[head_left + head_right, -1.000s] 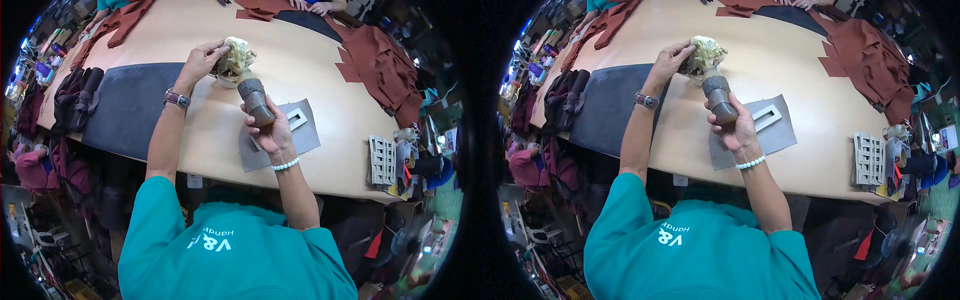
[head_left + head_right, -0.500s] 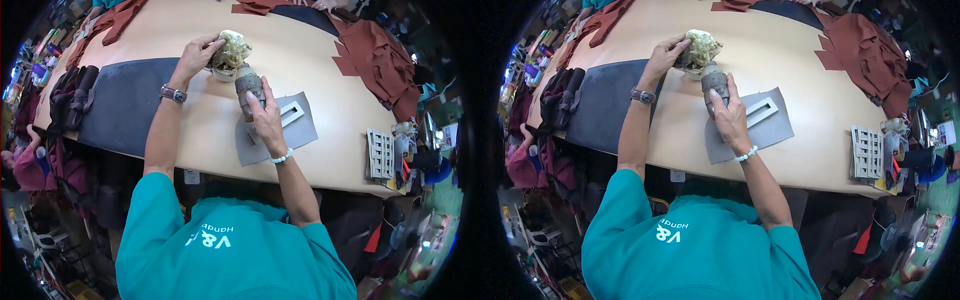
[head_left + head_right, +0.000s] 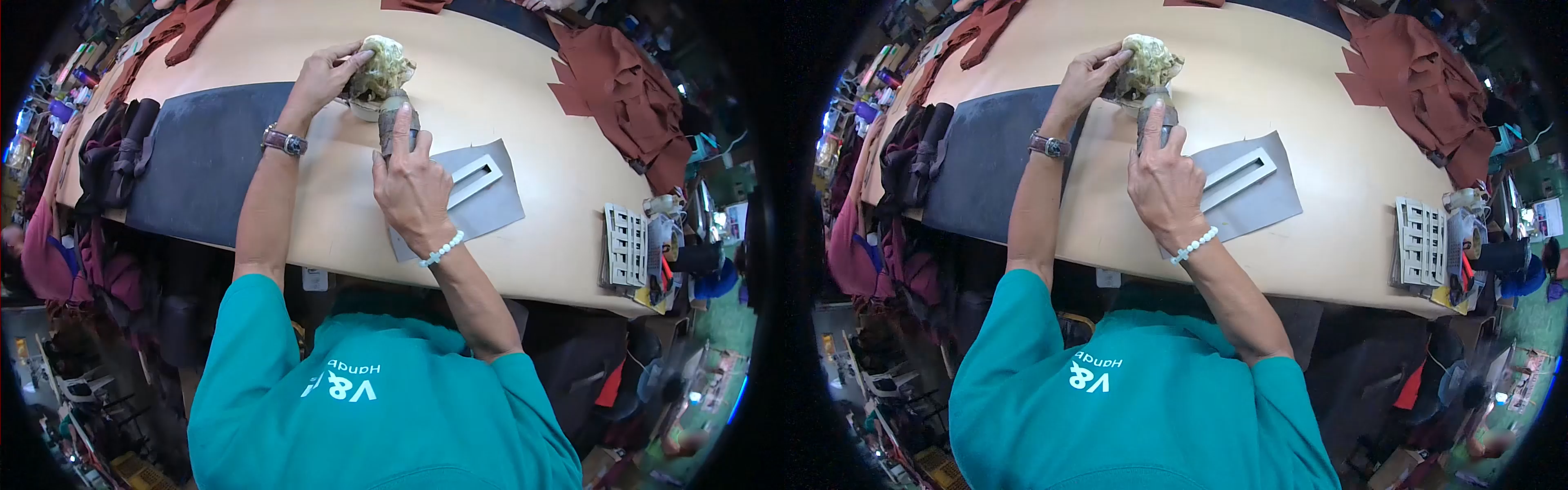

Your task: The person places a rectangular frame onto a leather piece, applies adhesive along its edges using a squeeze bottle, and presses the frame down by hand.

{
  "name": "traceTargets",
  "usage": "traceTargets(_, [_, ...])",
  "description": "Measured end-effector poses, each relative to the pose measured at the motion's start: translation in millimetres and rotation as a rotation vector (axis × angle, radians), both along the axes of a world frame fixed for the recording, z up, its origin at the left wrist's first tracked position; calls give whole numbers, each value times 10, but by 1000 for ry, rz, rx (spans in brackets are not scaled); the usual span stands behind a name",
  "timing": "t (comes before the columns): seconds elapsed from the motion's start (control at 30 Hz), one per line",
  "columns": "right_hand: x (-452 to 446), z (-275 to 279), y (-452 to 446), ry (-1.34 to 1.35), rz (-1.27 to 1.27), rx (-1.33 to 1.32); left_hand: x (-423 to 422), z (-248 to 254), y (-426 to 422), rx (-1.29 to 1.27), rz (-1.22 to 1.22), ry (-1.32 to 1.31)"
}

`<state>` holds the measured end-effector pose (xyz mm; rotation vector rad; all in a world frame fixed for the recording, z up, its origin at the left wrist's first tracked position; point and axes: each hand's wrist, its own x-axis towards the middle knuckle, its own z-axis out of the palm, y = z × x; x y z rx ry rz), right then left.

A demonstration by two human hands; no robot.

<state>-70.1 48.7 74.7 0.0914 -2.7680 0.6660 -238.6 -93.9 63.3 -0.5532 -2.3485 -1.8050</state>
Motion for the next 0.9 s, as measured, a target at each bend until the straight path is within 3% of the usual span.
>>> traceTargets(0.13, [345, 69, 86, -130, 259, -43, -39, -20, 3, 27, -44, -61])
traceTargets(0.23, [451, -27, 315, 183, 317, -336, 100, 153, -42, 48, -118, -206])
traceTargets(0.27, [536, 57, 407, 30, 260, -445, 98, 156, -55, 57, -150, -233])
traceTargets(0.3, [575, 43, 491, 49, 267, -520, 86, 168, -44, 71, -184, -255])
traceTargets(0.4, [713, 54, 672, 62, 229, -701, 200, 206, 35, 312, 72, -192])
traceTargets(0.5, [815, 9, 790, 114, 213, -769, 404, 274, 77, 328, 168, -132])
traceTargets(0.73, [740, -50, 886, 26, 144, -1051, 605, 49, 76, -102, 185, 105])
traceTargets(0.83, [472, 12, 844, -310, 196, -1346, 558, -59, 29, -201, 163, 136])
traceTargets(0.9, [147, 50, 705, -391, 207, -1384, 552, -91, 75, -198, 165, 82])
